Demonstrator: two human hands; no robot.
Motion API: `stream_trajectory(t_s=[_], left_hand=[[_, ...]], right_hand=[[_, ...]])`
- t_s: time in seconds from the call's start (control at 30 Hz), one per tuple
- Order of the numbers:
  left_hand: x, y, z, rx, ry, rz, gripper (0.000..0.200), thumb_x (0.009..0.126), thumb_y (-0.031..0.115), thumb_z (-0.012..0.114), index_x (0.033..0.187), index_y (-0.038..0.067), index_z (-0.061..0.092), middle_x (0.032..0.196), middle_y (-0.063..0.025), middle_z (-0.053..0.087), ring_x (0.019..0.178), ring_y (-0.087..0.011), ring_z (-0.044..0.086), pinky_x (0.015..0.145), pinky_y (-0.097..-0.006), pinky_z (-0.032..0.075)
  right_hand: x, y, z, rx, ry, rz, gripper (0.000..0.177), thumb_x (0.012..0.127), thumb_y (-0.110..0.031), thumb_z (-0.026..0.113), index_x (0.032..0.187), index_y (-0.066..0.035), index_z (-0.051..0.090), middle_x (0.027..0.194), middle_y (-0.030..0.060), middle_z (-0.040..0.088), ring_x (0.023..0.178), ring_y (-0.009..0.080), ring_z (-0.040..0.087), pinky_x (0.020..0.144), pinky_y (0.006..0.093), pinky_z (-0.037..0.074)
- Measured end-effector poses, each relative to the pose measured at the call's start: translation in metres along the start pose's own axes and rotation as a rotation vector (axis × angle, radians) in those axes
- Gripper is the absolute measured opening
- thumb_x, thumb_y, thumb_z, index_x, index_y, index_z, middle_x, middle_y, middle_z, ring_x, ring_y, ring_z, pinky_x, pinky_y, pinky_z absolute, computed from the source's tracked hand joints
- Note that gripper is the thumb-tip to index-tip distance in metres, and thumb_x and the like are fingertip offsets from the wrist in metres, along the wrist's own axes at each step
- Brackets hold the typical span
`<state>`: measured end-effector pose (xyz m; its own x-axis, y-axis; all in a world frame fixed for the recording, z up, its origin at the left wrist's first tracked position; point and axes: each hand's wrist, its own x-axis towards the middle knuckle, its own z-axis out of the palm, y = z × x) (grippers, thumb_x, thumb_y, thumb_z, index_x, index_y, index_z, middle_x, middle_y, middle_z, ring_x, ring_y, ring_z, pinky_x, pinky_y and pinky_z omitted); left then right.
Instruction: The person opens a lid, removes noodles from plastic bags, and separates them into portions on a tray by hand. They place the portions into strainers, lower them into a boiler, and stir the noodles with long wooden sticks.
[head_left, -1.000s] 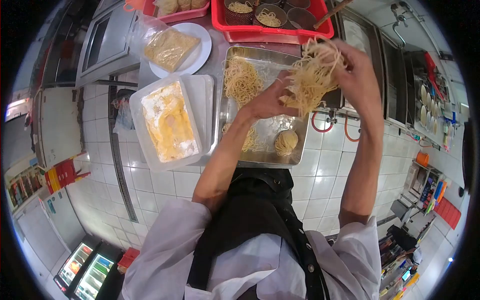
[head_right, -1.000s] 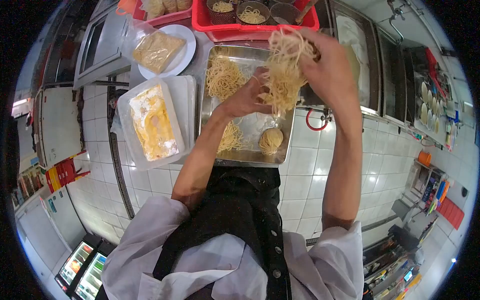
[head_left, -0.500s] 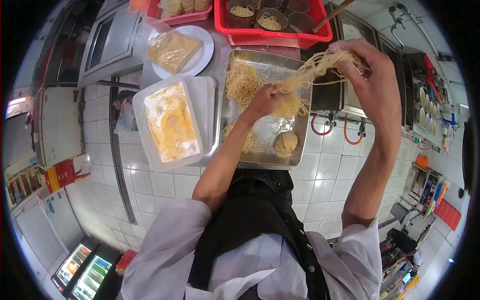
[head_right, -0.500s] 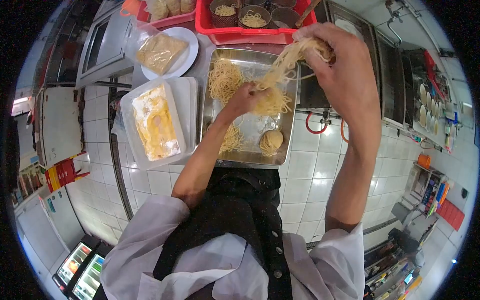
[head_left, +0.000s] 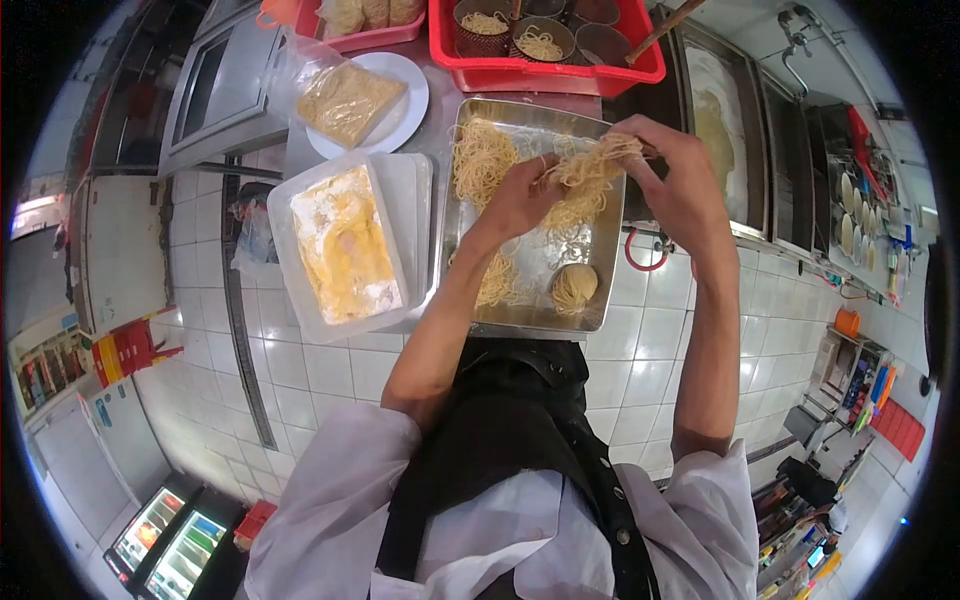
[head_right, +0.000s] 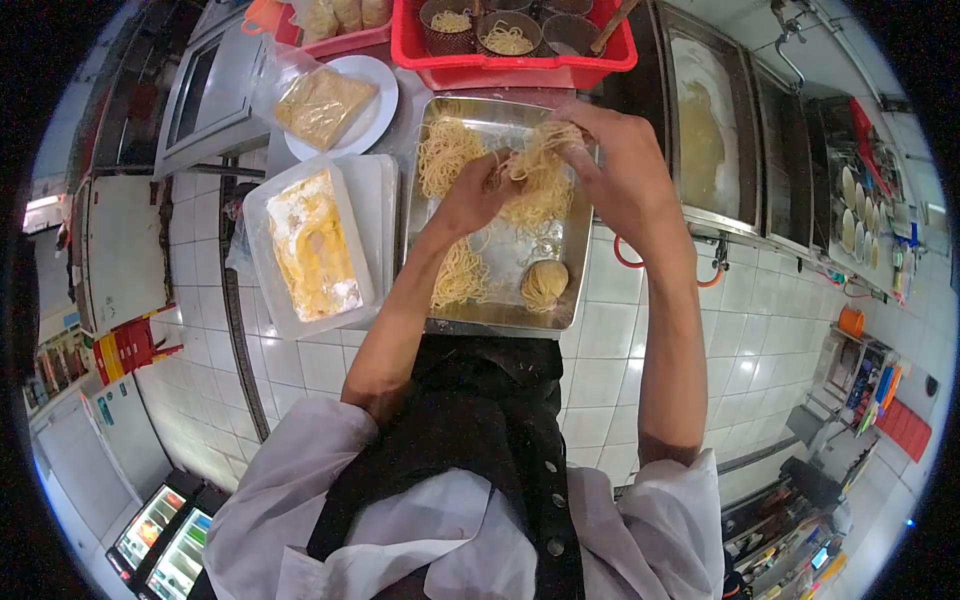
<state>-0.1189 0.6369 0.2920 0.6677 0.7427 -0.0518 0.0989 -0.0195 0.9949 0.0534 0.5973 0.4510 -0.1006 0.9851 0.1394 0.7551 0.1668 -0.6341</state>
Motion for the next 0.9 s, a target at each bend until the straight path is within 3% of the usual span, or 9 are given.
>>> stream_trajectory(t_s=[0.07,0.13,0.27,0.5,0.57,0.63,0.73,0.83,0.9], left_hand=[[-0.001,-0.004,0.0,0.036,0.021,0.018,0.035,0.08,0.003,0.06,0.115,0.001,0.054,0.1,-0.0042,0.06,0.091,-0.0118,0.056,0.083,-0.0272,0.045],[0.006,-0.01,0.004,-0.307,-0.052,-0.008,0.039,0.081,0.004,0.06,0.118,0.002,0.051,0.109,-0.0057,0.058,0.103,-0.0123,0.053,0.092,-0.028,0.041],[0.009,-0.011,0.014,-0.267,-0.094,0.023,0.043,0.08,0.006,0.063,0.121,0.002,0.05,0.11,-0.0055,0.057,0.106,-0.013,0.052,0.095,-0.029,0.04],[0.019,0.01,0.016,0.037,0.108,0.063,0.041,0.08,0.01,0.068,0.117,-0.001,0.054,0.099,-0.0062,0.063,0.099,-0.0151,0.058,0.09,-0.0302,0.044],[0.023,-0.002,0.015,0.177,0.108,0.111,0.04,0.08,0.01,0.067,0.116,-0.002,0.054,0.099,-0.0065,0.063,0.097,-0.0157,0.059,0.089,-0.0302,0.045],[0.023,0.003,0.014,-0.261,0.093,0.071,0.039,0.08,0.007,0.066,0.116,-0.001,0.055,0.1,-0.0053,0.063,0.095,-0.0149,0.059,0.087,-0.0289,0.046],[0.017,0.052,0.013,-0.586,-0.012,0.254,0.039,0.081,0.003,0.064,0.118,0.0,0.053,0.102,-0.0032,0.061,0.093,-0.0117,0.058,0.084,-0.0264,0.047],[0.02,0.055,0.0,-0.285,0.005,0.114,0.039,0.083,0.001,0.062,0.12,0.001,0.05,0.105,-0.0016,0.059,0.092,-0.0087,0.056,0.082,-0.0235,0.047],[0.019,0.031,0.002,-0.359,0.038,0.053,0.038,0.084,0.002,0.062,0.12,0.002,0.05,0.105,-0.0016,0.059,0.091,-0.0082,0.056,0.08,-0.0227,0.047]], right_hand=[[0.0,-0.01,-0.003,0.17,0.05,0.021,0.019,0.078,0.0,0.061,0.096,-0.003,0.063,0.085,0.0167,0.064,0.082,0.0284,0.062,0.075,0.0306,0.048],[0.004,-0.027,-0.016,0.42,0.217,0.119,0.013,0.083,-0.002,0.06,0.095,-0.003,0.059,0.086,0.0026,0.061,0.09,0.0092,0.056,0.078,0.0253,0.047],[0.01,-0.024,-0.035,0.151,0.138,0.047,0.021,0.08,-0.004,0.06,0.094,-0.003,0.045,0.086,0.0034,0.056,0.08,0.0105,0.053,0.074,0.0257,0.044],[0.019,-0.046,-0.06,0.239,0.197,-0.007,0.013,0.088,-0.004,0.055,0.101,-0.005,0.052,0.083,-0.0021,0.045,0.074,0.0043,0.043,0.067,0.0201,0.038],[0.016,-0.041,-0.069,0.246,0.136,0.099,0.019,0.084,-0.002,0.058,0.103,-0.001,0.055,0.085,0.0042,0.058,0.079,0.0131,0.055,0.073,0.027,0.044],[0.008,-0.009,-0.053,-0.318,0.001,-0.032,0.028,0.081,-0.003,0.059,0.109,-0.001,0.055,0.091,0.0134,0.063,0.084,0.028,0.06,0.077,0.0367,0.046],[0.002,0.044,0.004,-0.244,0.198,-0.283,0.024,0.082,-0.003,0.059,0.106,-0.001,0.058,0.088,0.0109,0.064,0.074,0.0244,0.056,0.07,0.0322,0.044],[0.009,0.042,0.001,-0.118,-0.11,-0.022,0.016,0.081,-0.004,0.06,0.097,0.0,0.062,0.08,0.0093,0.064,0.07,0.0202,0.057,0.068,0.0304,0.045],[0.011,-0.002,-0.019,-0.004,-0.149,0.135,0.018,0.077,-0.007,0.06,0.092,0.001,0.064,0.087,0.0183,0.065,0.078,0.0346,0.062,0.072,0.0375,0.047]])
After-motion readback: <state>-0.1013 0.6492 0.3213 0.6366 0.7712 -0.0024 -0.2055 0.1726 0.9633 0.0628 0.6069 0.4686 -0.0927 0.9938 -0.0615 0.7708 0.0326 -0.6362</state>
